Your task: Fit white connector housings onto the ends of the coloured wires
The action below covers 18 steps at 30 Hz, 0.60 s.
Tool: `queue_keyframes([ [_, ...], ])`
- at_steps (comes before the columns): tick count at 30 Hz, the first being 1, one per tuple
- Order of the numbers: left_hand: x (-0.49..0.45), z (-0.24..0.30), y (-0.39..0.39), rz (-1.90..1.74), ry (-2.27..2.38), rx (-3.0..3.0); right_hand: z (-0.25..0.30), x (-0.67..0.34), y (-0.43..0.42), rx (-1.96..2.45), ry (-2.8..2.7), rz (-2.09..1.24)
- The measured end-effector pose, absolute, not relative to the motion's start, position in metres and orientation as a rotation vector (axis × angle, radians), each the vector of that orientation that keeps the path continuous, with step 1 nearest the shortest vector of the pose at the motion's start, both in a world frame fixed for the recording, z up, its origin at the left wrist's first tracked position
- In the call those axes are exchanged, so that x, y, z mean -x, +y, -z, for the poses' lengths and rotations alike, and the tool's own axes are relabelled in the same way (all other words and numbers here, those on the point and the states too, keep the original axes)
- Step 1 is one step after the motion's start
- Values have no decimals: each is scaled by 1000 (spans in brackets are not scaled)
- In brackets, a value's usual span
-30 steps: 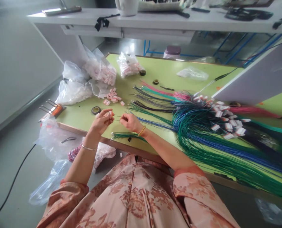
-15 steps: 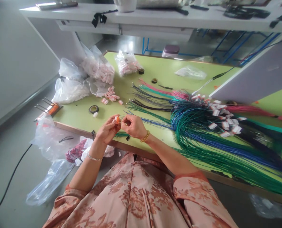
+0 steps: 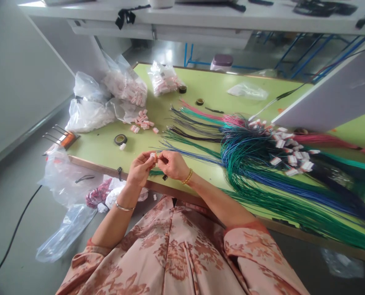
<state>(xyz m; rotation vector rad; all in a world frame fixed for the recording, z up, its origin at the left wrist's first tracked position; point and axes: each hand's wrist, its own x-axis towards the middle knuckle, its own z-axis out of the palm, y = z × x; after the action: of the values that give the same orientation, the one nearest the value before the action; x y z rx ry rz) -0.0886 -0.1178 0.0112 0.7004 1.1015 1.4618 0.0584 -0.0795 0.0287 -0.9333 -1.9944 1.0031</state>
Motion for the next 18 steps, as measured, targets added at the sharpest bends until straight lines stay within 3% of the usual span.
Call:
queue_keyframes([
  [11, 81, -6, -134, -1473, 1185, -678, -19, -57, -94, 1004, -2194, -809],
  [15, 84, -6, -131, -1488, 1150, -660, -22, -69, -70, 910, -2190, -960],
  [18, 89, -9, -128, -1490, 1139, -648, -21, -87, -34, 1102, -2111, -914],
])
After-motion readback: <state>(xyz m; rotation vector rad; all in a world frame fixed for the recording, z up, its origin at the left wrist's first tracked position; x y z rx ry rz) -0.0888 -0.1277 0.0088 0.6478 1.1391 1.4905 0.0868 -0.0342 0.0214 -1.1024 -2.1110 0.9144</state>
